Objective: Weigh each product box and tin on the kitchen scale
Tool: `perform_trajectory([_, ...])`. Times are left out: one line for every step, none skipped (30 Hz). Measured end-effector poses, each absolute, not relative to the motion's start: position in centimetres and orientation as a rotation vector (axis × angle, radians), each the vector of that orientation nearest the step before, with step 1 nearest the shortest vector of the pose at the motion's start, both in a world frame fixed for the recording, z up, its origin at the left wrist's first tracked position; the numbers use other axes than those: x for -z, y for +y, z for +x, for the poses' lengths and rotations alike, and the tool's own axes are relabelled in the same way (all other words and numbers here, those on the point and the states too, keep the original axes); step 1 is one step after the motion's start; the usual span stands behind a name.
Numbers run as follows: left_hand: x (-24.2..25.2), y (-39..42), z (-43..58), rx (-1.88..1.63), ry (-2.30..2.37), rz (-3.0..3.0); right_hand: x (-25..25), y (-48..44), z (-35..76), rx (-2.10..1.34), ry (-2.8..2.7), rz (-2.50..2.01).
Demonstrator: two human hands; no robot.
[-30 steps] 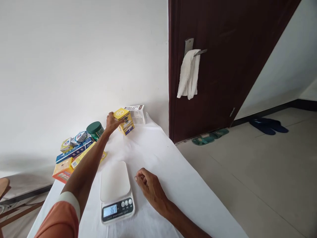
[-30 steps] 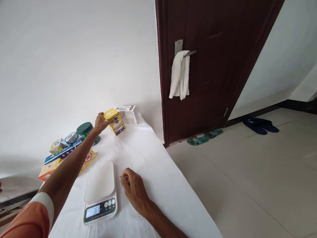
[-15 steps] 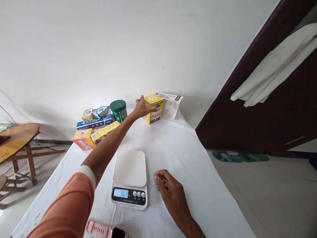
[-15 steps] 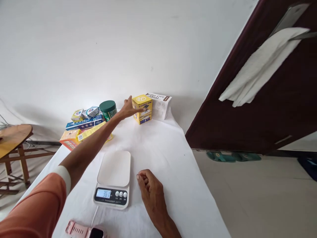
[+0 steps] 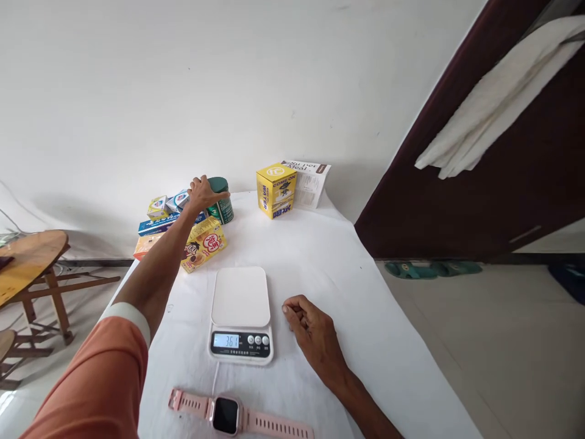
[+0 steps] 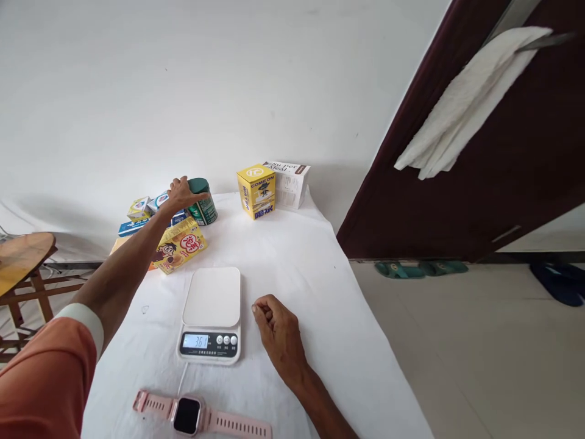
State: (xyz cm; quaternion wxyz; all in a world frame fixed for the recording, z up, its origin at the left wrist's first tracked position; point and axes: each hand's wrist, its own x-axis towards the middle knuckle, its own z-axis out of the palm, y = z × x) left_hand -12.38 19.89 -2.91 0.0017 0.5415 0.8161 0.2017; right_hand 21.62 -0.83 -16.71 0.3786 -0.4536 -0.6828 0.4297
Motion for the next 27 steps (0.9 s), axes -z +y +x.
perform_trajectory([3.1,20.0,-12.3,-0.675,2.568,1.693,16.7,-0.8,21.6,-1.094,-1.745,-1.155])
perform_trajectory([3.1,20.0,-12.1,-0.719,2.563,1.693,16.6,-0.7,21.5,-1.092,-1.746,-1.149])
perform_trajectory([3.2,20.0,-11.9,-0.762,2.546,1.707,16.6,-0.6,21.5,-1.092,-1.747,-1.142])
perform_trajectory([3.2,20.0,-11.6,-0.803,2.523,1.734,16.6,-0.5,21.4,-1.094,-1.748,-1.136])
perform_trajectory([3.2,19.9,-11.2,-0.843,2.495,1.771,16.7,-0.4,21.4,-1.097,-1.748,-1.133])
perform_trajectory([3.1,19.8,-10.9,-0.886,2.465,1.81,16.7,-0.3,21.4,-1.098,-1.747,-1.132])
perform_trajectory([3.0,19.7,-10.5,-0.933,2.427,1.85,16.7,-0.2,21.3,-1.098,-1.747,-1.131])
perform_trajectory([2.8,19.5,-10.2,-0.988,2.382,1.892,16.7,-0.2,21.3,-1.096,-1.748,-1.129])
perform_trajectory([2.5,19.2,-9.8,-1.045,2.328,1.941,16.7,-0.2,21.3,-1.093,-1.748,-1.125])
perform_trajectory([2.1,18.8,-9.5,-1.098,2.27,1.998,16.6,-0.2,21.3,-1.091,-1.748,-1.119])
perform_trajectory([1.6,18.2,-9.2,-1.143,2.209,2.059,16.6,-0.2,21.3,-1.089,-1.747,-1.113])
perform_trajectory([0.9,17.5,-8.9,-1.178,2.153,2.12,16.5,-0.2,21.3,-1.09,-1.744,-1.107])
perform_trajectory([0.2,16.6,-8.7,-1.202,2.101,2.178,16.5,-0.3,21.3,-1.091,-1.739,-1.102])
perform_trajectory([-0.5,15.4,-8.3,-1.216,2.055,2.229,16.4,-0.3,21.3,-1.094,-1.734,-1.099])
perform_trajectory([-1.1,14.1,-8.0,-1.223,2.014,2.272,16.4,-0.3,21.3,-1.097,-1.728,-1.1])
perform_trajectory([-1.6,12.6,-7.7,-1.221,1.977,2.309,16.4,-0.3,21.3,-1.103,-1.724,-1.104])
perform_trajectory([-2.0,10.9,-7.3,-1.211,1.944,2.341,16.4,-0.3,21.3,-1.108,-1.721,-1.108])
perform_trajectory([-2.3,9.2,-6.9,-1.193,1.916,2.367,16.4,-0.4,21.3,-1.112,-1.72,-1.109])
perform_trajectory([-2.3,7.4,-6.6,-1.172,1.893,2.385,16.4,-0.4,21.3,-1.112,-1.722,-1.107])
perform_trajectory([-2.2,5.7,-6.2,-1.148,1.876,2.395,16.4,-0.4,21.3,-1.109,-1.727,-1.099])
perform_trajectory([-1.9,4.0,-6.0,-1.124,1.864,2.396,16.5,-0.4,21.3,-1.1,-1.734,-1.088])
perform_trajectory([-1.5,2.5,-5.7,-1.103,1.857,2.39,16.5,-0.4,21.3,-1.088,-1.742,-1.079])
perform_trajectory([-0.9,1.1,-5.6,-1.083,1.854,2.378,16.6,-0.4,21.3,-1.073,-1.749,-1.073])
perform_trajectory([-0.4,-0.1,-5.5,-1.065,1.854,2.363,16.6,-0.4,21.3,-1.06,-1.757,-1.072])
perform_trajectory([0.2,-1.2,-5.4,-1.048,1.856,2.347,16.7,-0.4,21.3,-1.047,-1.762,-1.072])
perform_trajectory([0.7,-2.0,-5.4,-1.031,1.859,2.333,16.7,-0.5,21.3,-1.036,-1.766,-1.074])
perform_trajectory([1.2,-2.7,-5.4,-1.016,1.866,2.318,16.7,-0.5,21.3,-1.031,-1.771,-1.075])
